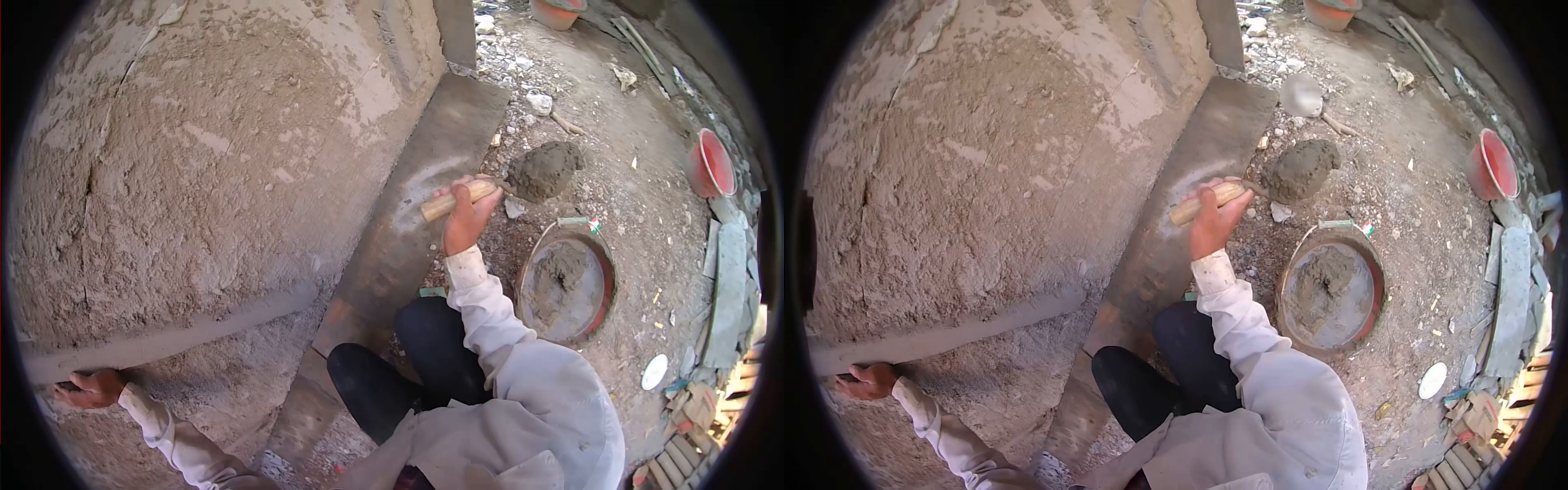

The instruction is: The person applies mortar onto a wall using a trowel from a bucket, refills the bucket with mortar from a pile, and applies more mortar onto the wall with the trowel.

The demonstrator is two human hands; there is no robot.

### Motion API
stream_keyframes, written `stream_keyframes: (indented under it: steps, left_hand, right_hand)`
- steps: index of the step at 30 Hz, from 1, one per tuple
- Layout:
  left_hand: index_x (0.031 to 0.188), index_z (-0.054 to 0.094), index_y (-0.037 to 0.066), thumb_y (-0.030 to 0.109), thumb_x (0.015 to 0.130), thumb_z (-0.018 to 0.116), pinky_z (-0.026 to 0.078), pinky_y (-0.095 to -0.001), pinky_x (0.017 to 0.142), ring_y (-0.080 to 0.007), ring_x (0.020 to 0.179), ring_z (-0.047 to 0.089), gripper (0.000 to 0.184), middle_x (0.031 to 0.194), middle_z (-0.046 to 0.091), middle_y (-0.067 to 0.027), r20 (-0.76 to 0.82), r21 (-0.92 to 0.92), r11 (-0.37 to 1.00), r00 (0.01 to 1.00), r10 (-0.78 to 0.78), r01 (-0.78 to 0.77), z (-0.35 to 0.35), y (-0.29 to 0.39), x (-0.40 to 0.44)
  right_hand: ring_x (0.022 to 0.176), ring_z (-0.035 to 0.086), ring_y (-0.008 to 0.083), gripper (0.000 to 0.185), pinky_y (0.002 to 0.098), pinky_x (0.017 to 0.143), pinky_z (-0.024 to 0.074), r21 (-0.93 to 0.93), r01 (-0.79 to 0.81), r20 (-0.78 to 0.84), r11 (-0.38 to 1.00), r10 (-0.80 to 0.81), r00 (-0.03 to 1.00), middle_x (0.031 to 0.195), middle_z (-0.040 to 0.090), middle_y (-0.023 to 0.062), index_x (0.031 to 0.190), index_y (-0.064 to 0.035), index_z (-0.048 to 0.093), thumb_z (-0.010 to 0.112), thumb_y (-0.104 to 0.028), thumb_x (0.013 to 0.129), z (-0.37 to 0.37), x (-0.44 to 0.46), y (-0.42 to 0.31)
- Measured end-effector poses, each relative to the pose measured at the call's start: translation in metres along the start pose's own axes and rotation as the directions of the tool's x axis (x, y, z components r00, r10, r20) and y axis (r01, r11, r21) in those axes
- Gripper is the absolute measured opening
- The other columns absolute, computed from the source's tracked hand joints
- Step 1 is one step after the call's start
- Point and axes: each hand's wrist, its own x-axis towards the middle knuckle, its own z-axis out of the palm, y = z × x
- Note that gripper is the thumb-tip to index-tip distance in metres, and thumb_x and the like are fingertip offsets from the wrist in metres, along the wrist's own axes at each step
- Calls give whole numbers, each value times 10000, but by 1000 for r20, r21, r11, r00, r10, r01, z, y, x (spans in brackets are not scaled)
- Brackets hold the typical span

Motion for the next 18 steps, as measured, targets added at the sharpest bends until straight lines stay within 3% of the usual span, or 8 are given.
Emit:
stream_keyframes:
  steps: [1, 3, 5, 7, 8, 10, 15, 18]
  left_hand:
    - [1312, 584, 8, 393, 957, 524, 294, -521, 1134, -391, 1347, 414, 528, 1417, 483, -243, -4, -5, 1000, 1000, 6, -6, 0, 1, 0]
    - [1318, 582, 13, 394, 962, 526, 297, -511, 1135, -391, 1351, 412, 525, 1423, 479, -241, 1, -18, 999, 1000, 28, -28, -1, 4, 2]
    - [1316, 581, 8, 398, 961, 525, 296, -518, 1134, -396, 1353, 408, 530, 1427, 476, -241, -4, -5, 1000, 1000, 25, -25, 0, -3, 2]
    - [1314, 580, 1, 395, 957, 527, 293, -526, 1134, -400, 1355, 405, 535, 1428, 475, -243, -5, -19, 999, 999, 32, -32, -2, -4, 2]
    - [1313, 579, -4, 390, 953, 529, 290, -530, 1134, -402, 1356, 404, 536, 1427, 476, -245, -6, -41, 998, 999, 44, -45, -1, -3, 3]
    - [1312, 577, -13, 374, 945, 531, 291, -536, 1131, -404, 1360, 398, 535, 1422, 478, -255, 9, -43, 998, 999, 37, -37, -1, -1, -1]
    - [1225, 603, -33, 327, 940, 523, 336, -537, 1083, -408, 1300, 449, 466, 1337, 531, -263, -52, 26, 996, 995, 88, -87, 11, -37, 0]
    - [1203, 605, -34, 321, 941, 521, 342, -535, 1078, -407, 1289, 458, 449, 1329, 537, -262, 4, -19, 995, 996, 93, -93, 9, -43, -23]
  right_hand:
    - [714, 576, 208, 396, 402, 625, 533, -74, 84, -58, 994, -88, 994, 911, 495, 98, 1145, -63, 337, 543, 45, 825, 15, 9, 24]
    - [828, 640, 315, 456, 457, 730, 544, -151, 21, -254, 988, -60, 965, 978, 552, 169, 1221, -11, 319, 569, 2, 840, 48, 25, 72]
    - [936, 638, 446, 595, 516, 837, 510, -673, -39, -363, 739, -284, 888, 1046, 596, 267, 1327, 27, 267, 601, -38, 839, 66, 49, 164]
    - [1030, 586, 524, 623, 544, 909, 456, -665, -245, -260, 705, 90, 962, 1093, 596, 335, 1336, 53, 281, 621, -71, 829, 92, 55, 201]
    - [1005, 592, 518, 523, 552, 879, 456, -715, -169, -126, 678, 113, 986, 1048, 605, 335, 1254, 33, 363, 631, -83, 819, 106, 45, 207]
    - [973, 596, 519, 470, 552, 849, 454, -626, 116, 311, 771, 110, 944, 989, 613, 326, 1207, 5, 403, 637, -100, 814, 131, -4, 130]
    - [900, 609, 496, 397, 522, 790, 456, -528, 46, 456, 848, 238, 858, 894, 618, 286, 1179, -10, 425, 585, -92, 825, 77, -74, -1]
    - [669, 612, 359, 331, 445, 617, 472, -692, -172, 295, 701, 492, 819, 755, 592, 192, 1121, -10, 453, 583, -100, 830, -36, -80, -64]
